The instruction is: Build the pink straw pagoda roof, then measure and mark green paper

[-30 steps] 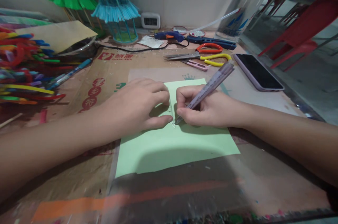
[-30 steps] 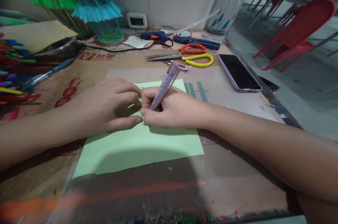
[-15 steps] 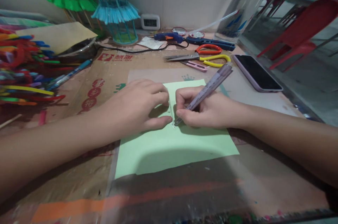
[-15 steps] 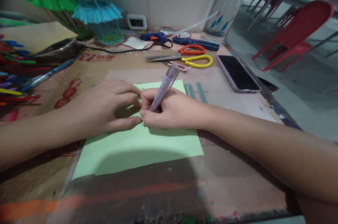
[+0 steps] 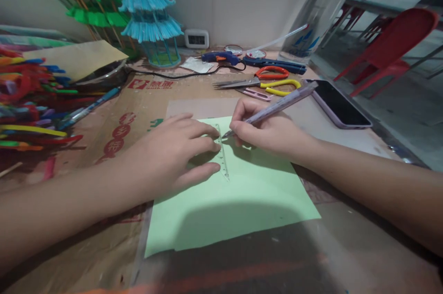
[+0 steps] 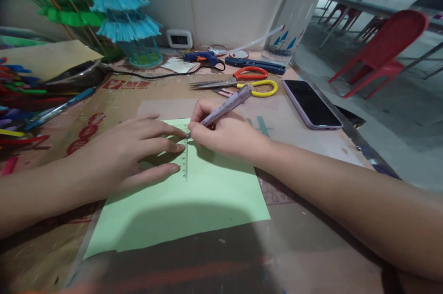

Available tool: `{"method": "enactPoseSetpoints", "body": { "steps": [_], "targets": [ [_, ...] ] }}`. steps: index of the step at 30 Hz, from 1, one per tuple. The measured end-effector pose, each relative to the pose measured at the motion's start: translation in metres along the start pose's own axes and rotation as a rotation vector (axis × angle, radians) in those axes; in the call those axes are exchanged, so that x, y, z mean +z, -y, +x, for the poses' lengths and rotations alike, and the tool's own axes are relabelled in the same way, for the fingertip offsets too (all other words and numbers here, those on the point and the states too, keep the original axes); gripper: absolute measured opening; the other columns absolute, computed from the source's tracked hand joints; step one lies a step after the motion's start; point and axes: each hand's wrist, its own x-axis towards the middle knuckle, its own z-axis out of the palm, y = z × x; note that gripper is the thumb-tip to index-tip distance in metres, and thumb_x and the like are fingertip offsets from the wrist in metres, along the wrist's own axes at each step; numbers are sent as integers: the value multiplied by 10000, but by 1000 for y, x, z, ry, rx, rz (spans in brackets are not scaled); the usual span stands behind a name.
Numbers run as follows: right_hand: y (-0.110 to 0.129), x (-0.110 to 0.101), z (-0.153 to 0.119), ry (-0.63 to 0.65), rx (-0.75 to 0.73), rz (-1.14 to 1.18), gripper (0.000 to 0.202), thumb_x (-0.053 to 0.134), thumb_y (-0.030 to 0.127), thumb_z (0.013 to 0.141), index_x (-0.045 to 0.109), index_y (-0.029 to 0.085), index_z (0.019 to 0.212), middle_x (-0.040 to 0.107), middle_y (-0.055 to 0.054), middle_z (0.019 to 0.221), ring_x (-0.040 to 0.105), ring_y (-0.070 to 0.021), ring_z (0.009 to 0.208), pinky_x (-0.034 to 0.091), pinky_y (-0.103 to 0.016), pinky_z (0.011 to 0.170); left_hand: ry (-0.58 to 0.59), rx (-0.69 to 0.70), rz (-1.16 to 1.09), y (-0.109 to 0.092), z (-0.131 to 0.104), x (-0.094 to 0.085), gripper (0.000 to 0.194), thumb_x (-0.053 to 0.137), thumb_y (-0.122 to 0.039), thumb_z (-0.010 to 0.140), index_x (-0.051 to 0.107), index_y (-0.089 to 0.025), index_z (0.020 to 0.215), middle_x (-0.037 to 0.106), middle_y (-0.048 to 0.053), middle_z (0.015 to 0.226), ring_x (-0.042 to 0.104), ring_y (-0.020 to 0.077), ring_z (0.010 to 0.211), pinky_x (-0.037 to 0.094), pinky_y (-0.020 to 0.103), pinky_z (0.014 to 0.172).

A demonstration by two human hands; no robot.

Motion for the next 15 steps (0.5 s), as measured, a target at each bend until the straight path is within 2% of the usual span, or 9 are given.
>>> {"method": "enactPoseSetpoints", "body": {
  "steps": [4, 9, 15],
  "targets": [
    [-2, 2, -1, -11, -12, -66, 138, 576, 245, 839, 478, 214, 746, 576, 53, 599, 502, -111, 561, 367, -238, 532, 24, -22, -13, -1, 1, 0, 243, 566, -411, 941, 692, -230, 1043, 677, 79, 1183, 632, 263, 1101, 393, 503, 1069],
    [-2, 3, -4, 9, -33, -143, 114, 589, 240, 819, 502, 205, 753, 591, 46, 648, 513, -112, 602, 356, -240, 560, 23, -23, -17, -1, 2, -1, 228, 578, -398, 932, 696, -220, 1014, 679, 83, 1167, 637, 264, 1082, 405, 501, 1066],
    [0, 5, -4, -22, -54, -190, 119, 576, 239, 816, 492, 206, 738, 566, 44, 635, 506, -114, 603, 343, -242, 558, 25, -29, -14, -1, 1, -1, 228, 570, -416, 936, 684, -241, 1030, 685, 62, 1168, 640, 254, 1087, 354, 533, 1114]
  ]
}}
